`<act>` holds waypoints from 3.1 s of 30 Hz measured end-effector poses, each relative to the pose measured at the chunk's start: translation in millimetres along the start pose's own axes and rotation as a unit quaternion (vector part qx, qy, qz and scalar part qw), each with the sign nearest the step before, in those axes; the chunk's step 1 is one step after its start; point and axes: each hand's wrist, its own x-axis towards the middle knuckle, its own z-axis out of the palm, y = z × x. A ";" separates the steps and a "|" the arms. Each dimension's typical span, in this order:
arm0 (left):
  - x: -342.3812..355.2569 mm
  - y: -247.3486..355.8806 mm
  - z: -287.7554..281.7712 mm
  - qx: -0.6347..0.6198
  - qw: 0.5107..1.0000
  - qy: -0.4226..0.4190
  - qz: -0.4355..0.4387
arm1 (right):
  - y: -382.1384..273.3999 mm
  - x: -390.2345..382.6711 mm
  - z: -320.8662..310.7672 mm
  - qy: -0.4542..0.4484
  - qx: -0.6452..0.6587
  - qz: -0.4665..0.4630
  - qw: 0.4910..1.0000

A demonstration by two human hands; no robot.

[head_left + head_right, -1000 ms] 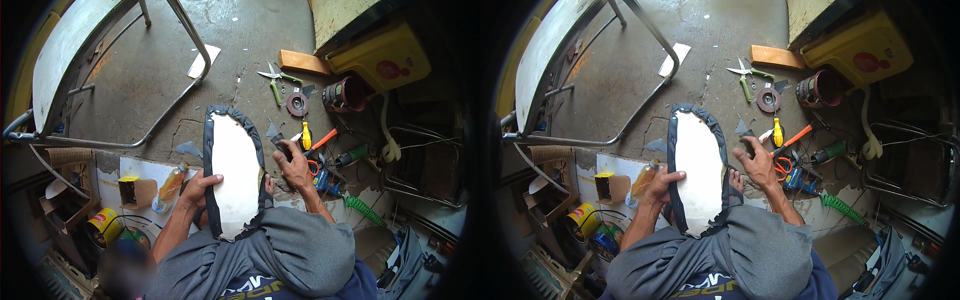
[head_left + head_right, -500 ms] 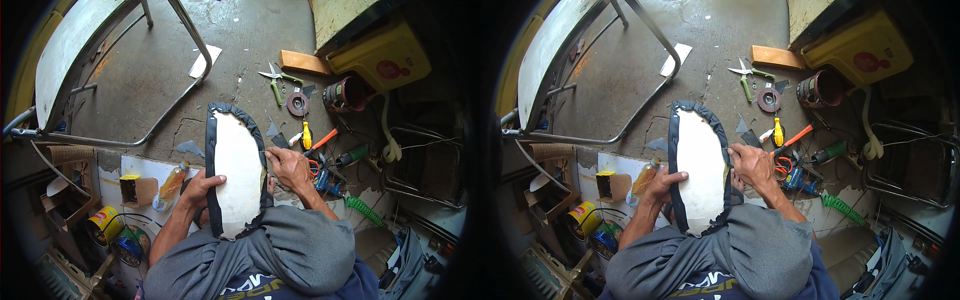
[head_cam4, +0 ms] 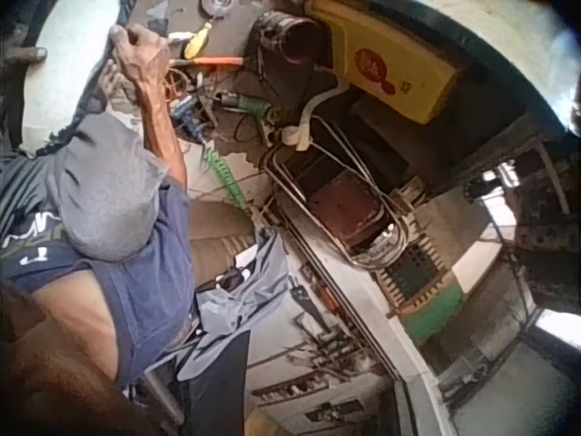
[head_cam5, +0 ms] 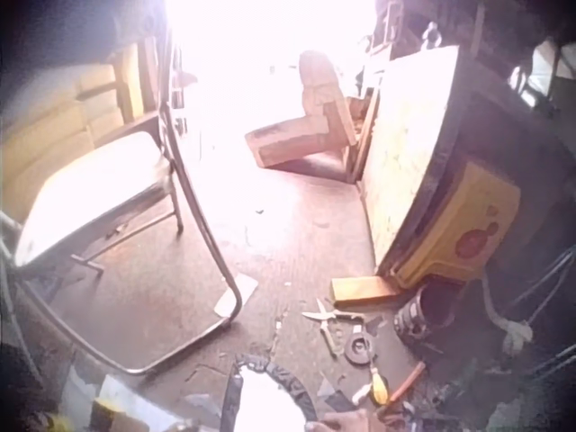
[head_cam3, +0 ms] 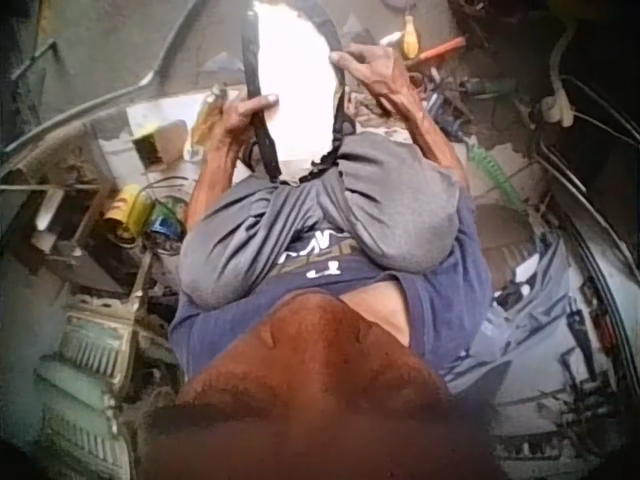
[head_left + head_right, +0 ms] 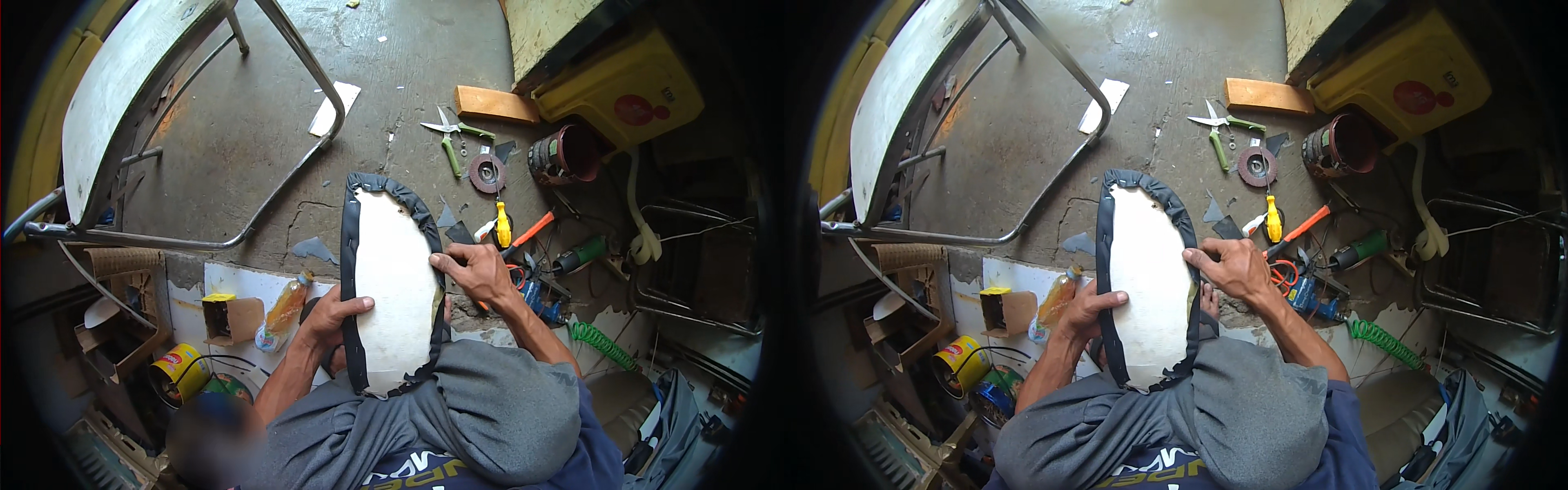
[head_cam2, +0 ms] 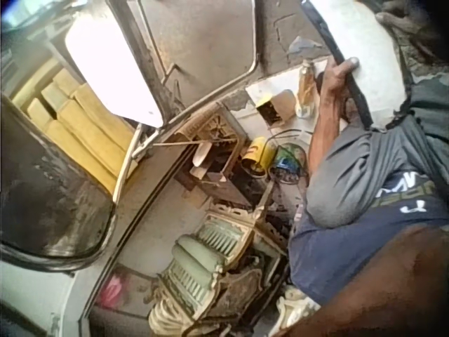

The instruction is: The person unscrews the padded back from a metal chair frame using a screwdriver, then removes the staples and old vinyl covering from the foam and wooden backing by hand and with a tool.

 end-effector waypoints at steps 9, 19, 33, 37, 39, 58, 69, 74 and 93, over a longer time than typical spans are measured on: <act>1.6 -3.9 -0.8 -0.041 0.999 -0.013 0.014 | 25.7 4.9 8.1 0.197 0.445 0.113 0.866; 2.0 -4.2 2.4 -0.007 1.000 -0.012 0.016 | -28.7 14.0 -7.0 0.165 -0.140 -0.042 0.976; -4.7 0.5 7.7 0.027 1.000 0.014 0.001 | -26.4 26.1 -6.7 0.085 -0.106 0.035 0.990; -3.6 -0.8 4.0 0.025 1.000 0.000 0.000 | -4.9 44.7 0.0 -0.003 0.096 0.151 0.984; -0.4 -4.0 2.1 -0.016 1.000 -0.009 0.003 | 8.9 36.0 7.8 -0.022 0.370 0.154 0.916; -1.2 -3.1 7.6 0.007 1.000 0.003 0.004 | -30.4 54.9 -25.5 0.086 -0.150 -0.065 0.983; -4.4 -6.2 4.1 0.001 1.000 -0.007 -0.004 | -31.8 69.1 -31.0 -0.031 -0.124 -0.014 0.992; -0.5 -6.5 1.3 -0.021 0.999 -0.031 -0.003 | -4.0 80.2 -28.1 -0.097 0.127 -0.020 0.987; -6.3 2.1 -2.7 0.013 1.000 0.001 0.005 | 10.3 60.0 -23.4 0.232 0.041 -0.039 0.971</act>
